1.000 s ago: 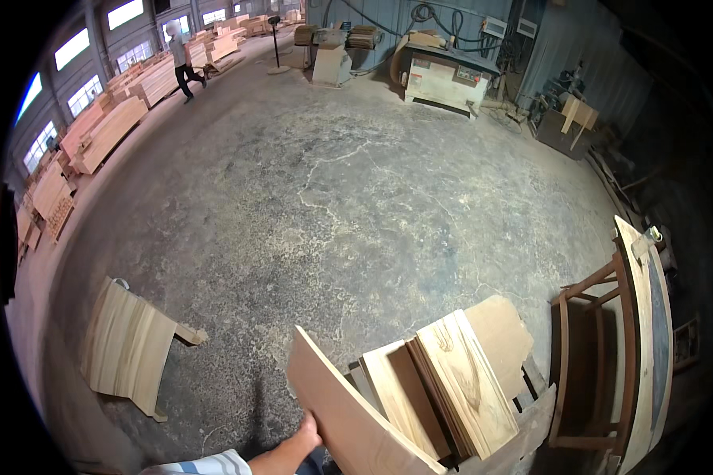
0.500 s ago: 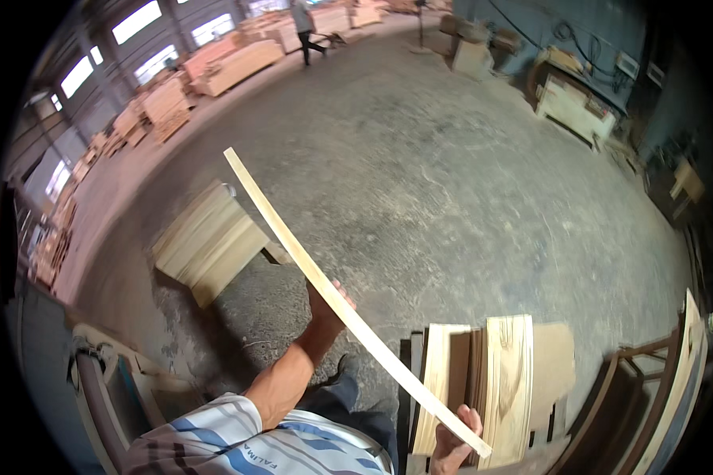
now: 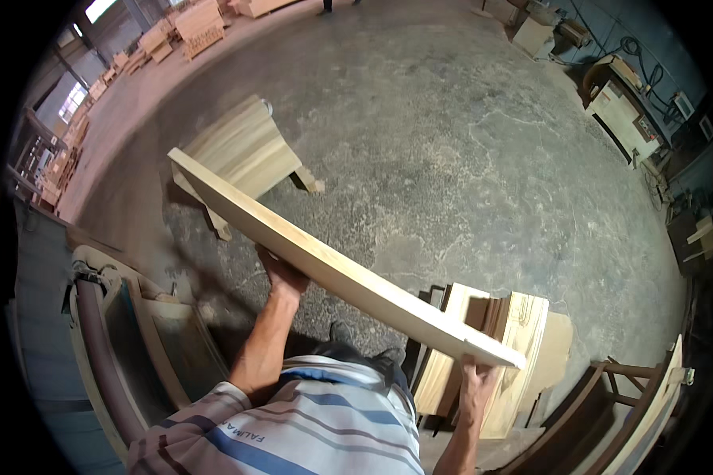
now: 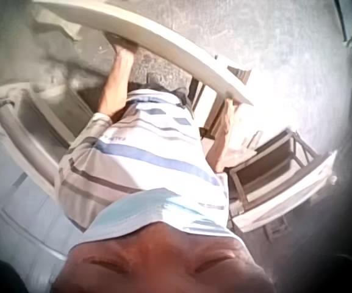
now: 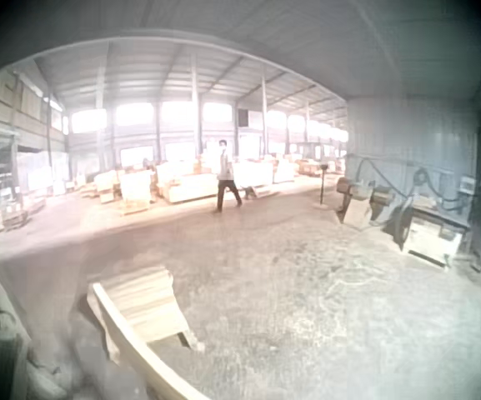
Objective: The person handles wooden boards, placing them on a machine and moving them to a stack. They walk through the workshop, pick up another board from a pile, and place it on the machine. The person continues to move around the workshop, handling various wooden boards and placing them on stacks.
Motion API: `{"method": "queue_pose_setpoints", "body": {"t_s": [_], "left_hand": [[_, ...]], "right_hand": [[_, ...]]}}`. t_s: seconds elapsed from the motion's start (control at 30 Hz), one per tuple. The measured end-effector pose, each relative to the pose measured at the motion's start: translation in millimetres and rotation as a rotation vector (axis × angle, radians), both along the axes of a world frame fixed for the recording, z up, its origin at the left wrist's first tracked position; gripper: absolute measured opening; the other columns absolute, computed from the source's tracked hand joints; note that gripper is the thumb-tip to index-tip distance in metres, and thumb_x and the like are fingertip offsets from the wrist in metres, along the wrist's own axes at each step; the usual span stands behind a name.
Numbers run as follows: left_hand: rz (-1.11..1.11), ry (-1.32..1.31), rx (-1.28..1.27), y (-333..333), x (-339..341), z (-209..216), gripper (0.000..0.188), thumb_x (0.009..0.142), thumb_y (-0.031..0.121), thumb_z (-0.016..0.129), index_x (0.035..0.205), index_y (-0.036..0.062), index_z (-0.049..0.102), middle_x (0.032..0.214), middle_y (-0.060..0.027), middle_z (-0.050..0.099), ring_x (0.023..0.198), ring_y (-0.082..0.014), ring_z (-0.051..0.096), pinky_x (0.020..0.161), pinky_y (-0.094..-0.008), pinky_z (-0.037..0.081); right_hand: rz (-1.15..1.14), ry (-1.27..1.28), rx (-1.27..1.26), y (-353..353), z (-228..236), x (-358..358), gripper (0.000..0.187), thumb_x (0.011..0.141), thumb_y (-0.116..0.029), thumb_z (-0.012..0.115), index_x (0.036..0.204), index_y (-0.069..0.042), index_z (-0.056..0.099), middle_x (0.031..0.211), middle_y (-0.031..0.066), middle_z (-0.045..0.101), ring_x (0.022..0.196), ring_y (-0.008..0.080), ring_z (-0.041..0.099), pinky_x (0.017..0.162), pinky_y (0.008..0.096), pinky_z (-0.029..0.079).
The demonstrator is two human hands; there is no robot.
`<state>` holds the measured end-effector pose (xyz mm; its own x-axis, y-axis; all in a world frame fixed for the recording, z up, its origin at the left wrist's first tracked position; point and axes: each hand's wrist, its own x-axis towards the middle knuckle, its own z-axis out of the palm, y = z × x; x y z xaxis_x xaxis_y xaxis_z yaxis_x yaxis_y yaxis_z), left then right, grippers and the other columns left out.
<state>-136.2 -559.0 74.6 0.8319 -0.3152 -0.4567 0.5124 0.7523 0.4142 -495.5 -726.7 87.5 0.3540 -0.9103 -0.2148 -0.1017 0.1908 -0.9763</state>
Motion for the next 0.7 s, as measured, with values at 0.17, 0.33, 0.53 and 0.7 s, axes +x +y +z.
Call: {"method": "queue_pose_setpoints", "body": {"t_s": [0.17, 0.33, 0.53, 0.7], "left_hand": [[0.137, -0.002, 0.119, 42, 29, -13, 0.067, 0.078, 0.066, 0.032, 0.121, 0.017, 0.045, 0.122, -0.0028, 0.047, 0.111, -0.0244, 0.044, 0.092, -0.0476, 0.036], [0.224, 0.091, 0.055, 99, 51, -13, 0.073, 0.078, 0.069, 0.029, 0.127, 0.0174, 0.042, 0.128, -0.004, 0.044, 0.116, -0.0276, 0.04, 0.095, -0.051, 0.032], [0.396, 0.129, 0.141, 151, 61, -7, 0.076, 0.074, 0.072, 0.034, 0.125, 0.0174, 0.044, 0.127, -0.005, 0.044, 0.116, -0.0281, 0.04, 0.098, -0.0524, 0.028], [0.517, 0.024, 0.185, 176, 55, -5, 0.057, 0.075, 0.066, 0.042, 0.109, 0.0215, 0.054, 0.104, 0.0043, 0.055, 0.096, -0.0182, 0.05, 0.088, -0.0464, 0.037]], "right_hand": [[0.052, -0.027, -0.128, 13, 21, 76, 0.055, 0.081, -0.011, 0.061, 0.126, -0.001, 0.032, 0.112, 0.011, 0.049, 0.101, 0.0181, 0.047, 0.086, 0.0292, 0.039], [0.204, -0.083, -0.032, 27, 13, 128, 0.053, 0.082, -0.013, 0.062, 0.125, -0.004, 0.033, 0.116, 0.0114, 0.046, 0.104, 0.0191, 0.046, 0.087, 0.0318, 0.039], [0.34, -0.119, 0.071, 35, -1, 172, 0.05, 0.082, -0.01, 0.06, 0.125, -0.003, 0.034, 0.122, 0.011, 0.044, 0.115, 0.0206, 0.041, 0.095, 0.0326, 0.034], [0.461, -0.11, 0.167, 24, 8, 201, 0.066, 0.08, -0.019, 0.064, 0.131, 0.0, 0.027, 0.131, 0.014, 0.034, 0.123, 0.0236, 0.032, 0.099, 0.0357, 0.03]]}}
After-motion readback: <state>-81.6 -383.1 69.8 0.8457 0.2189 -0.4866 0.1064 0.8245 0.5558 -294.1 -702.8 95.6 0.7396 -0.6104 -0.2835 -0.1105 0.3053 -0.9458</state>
